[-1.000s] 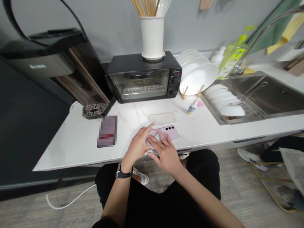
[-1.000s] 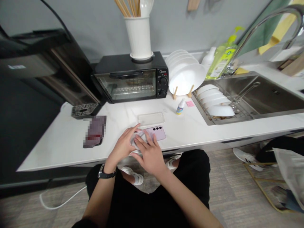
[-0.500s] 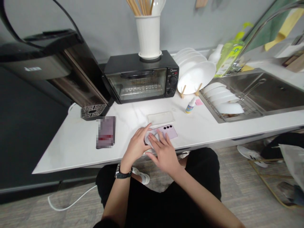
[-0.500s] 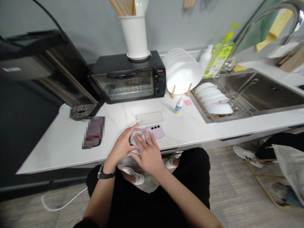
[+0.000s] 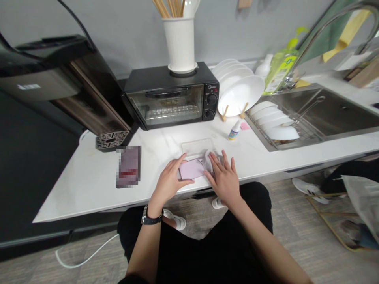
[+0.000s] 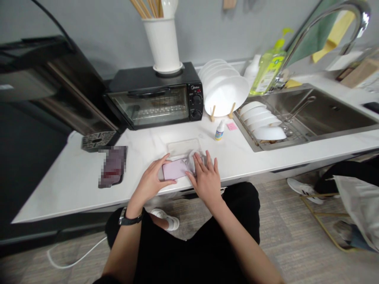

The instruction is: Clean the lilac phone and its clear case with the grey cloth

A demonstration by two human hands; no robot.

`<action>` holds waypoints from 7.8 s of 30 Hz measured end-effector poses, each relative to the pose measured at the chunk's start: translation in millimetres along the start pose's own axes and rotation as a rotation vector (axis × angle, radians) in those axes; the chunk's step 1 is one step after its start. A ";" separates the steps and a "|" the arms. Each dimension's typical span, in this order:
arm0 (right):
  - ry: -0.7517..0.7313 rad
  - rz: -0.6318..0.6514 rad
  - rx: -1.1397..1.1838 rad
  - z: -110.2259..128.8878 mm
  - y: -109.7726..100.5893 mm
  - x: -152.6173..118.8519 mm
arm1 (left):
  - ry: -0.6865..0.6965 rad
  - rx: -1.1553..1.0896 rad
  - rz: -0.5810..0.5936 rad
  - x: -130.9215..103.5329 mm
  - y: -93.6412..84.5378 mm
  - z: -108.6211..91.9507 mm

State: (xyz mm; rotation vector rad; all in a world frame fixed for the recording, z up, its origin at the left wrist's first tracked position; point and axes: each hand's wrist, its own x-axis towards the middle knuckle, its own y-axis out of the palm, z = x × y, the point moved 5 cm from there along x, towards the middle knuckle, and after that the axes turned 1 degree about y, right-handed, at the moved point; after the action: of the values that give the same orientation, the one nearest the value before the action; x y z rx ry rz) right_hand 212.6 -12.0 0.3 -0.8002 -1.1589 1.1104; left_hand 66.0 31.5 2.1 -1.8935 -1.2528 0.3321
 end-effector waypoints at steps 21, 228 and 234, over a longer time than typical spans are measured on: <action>-0.007 -0.007 0.006 1.3 -5.7 -4.1 | -0.004 0.013 0.020 0.1 0.4 -1.4; -0.028 -0.076 0.412 -32.5 -28.2 -12.3 | 0.048 -0.046 -0.010 -6.8 -0.5 -30.7; -0.126 0.116 0.741 -31.3 -13.1 15.8 | 0.094 -0.025 0.003 -11.2 -1.2 -33.0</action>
State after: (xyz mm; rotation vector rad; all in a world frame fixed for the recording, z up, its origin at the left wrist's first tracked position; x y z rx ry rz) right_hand 246.5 1.0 9.2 -0.2199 -0.7103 1.5656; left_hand 80.1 6.1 21.3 -1.9105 -1.1970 0.2275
